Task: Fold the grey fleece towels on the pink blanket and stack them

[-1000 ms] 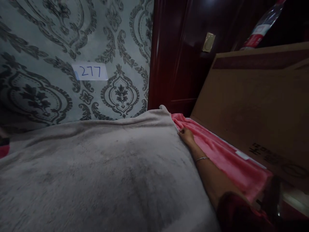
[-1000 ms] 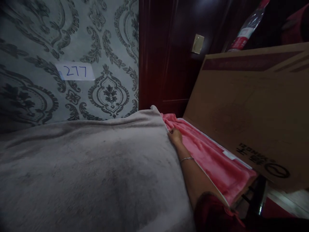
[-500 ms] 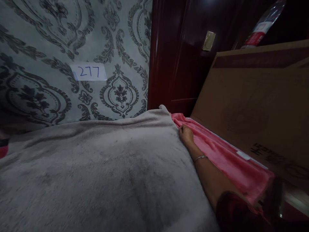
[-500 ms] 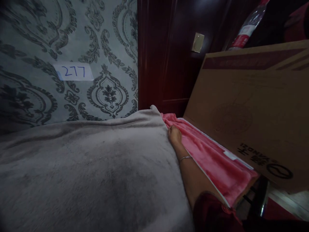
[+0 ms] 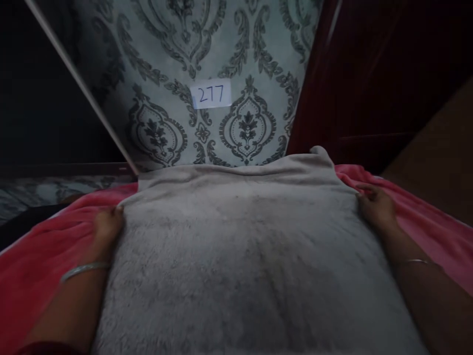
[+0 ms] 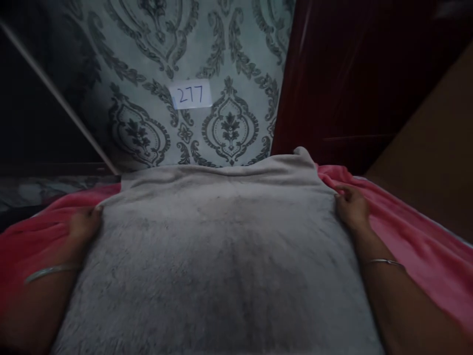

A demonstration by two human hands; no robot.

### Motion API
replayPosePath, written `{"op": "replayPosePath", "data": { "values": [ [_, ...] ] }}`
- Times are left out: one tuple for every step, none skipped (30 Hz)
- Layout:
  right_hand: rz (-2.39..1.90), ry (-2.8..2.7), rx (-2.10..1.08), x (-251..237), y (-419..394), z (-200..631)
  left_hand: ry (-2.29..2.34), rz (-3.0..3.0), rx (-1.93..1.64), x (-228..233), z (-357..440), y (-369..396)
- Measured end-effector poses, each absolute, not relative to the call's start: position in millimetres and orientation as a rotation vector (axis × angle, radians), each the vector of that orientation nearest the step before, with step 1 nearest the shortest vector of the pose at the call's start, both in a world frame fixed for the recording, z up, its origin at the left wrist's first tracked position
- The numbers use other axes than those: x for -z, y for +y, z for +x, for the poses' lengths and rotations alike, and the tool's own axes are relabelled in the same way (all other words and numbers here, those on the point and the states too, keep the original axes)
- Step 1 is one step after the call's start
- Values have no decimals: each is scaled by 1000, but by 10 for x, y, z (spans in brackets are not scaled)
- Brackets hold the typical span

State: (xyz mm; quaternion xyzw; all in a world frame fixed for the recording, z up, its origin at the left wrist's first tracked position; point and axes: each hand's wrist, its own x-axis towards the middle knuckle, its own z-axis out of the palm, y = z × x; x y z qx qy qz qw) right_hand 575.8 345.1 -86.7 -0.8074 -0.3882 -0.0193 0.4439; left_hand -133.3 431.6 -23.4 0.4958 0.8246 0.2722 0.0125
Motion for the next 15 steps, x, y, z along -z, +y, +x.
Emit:
{"op": "replayPosePath", "data": {
  "values": [
    [-1995, -915, 8, 846, 3447, 5738, 2549, 1543, -856, 248, -1332, 4331],
    [-1980, -881, -26, 825, 3440, 5712, 2531, 1541, -867, 260, -1325, 4342],
    [-1959, -870, -48, 805, 3433, 5685, 2514, 1538, -887, 269, -1315, 4348],
    [-1939, -865, -64, 787, 3427, 5659, 2501, 1535, -913, 273, -1306, 4348],
    [-1922, -855, -78, 771, 3420, 5635, 2495, 1530, -943, 274, -1299, 4343],
    [-1904, -840, -88, 753, 3413, 5613, 2497, 1519, -979, 271, -1295, 4334],
    [-1885, -819, -93, 734, 3404, 5593, 2505, 1504, -1022, 265, -1293, 4323],
    [-1864, -796, -102, 711, 3392, 5576, 2516, 1487, -1074, 256, -1291, 4311],
    [-1848, -766, -115, 684, 3377, 5561, 2523, 1471, -1127, 247, -1290, 4299],
    [-1839, -731, -130, 655, 3361, 5549, 2523, 1458, -1177, 238, -1290, 4289],
    [-1835, -697, -140, 625, 3344, 5540, 2515, 1446, -1223, 229, -1289, 4279],
    [-1832, -674, -142, 598, 3327, 5536, 2500, 1435, -1264, 222, -1290, 4270],
    [-1826, -660, -139, 576, 3314, 5537, 2482, 1420, -1301, 218, -1292, 4261],
    [-1813, -655, -127, 563, 3306, 5544, 2465, 1402, -1341, 217, -1296, 4251],
    [-1797, -646, -113, 560, 3303, 5556, 2447, 1383, -1380, 218, -1301, 4239]
  ]
}}
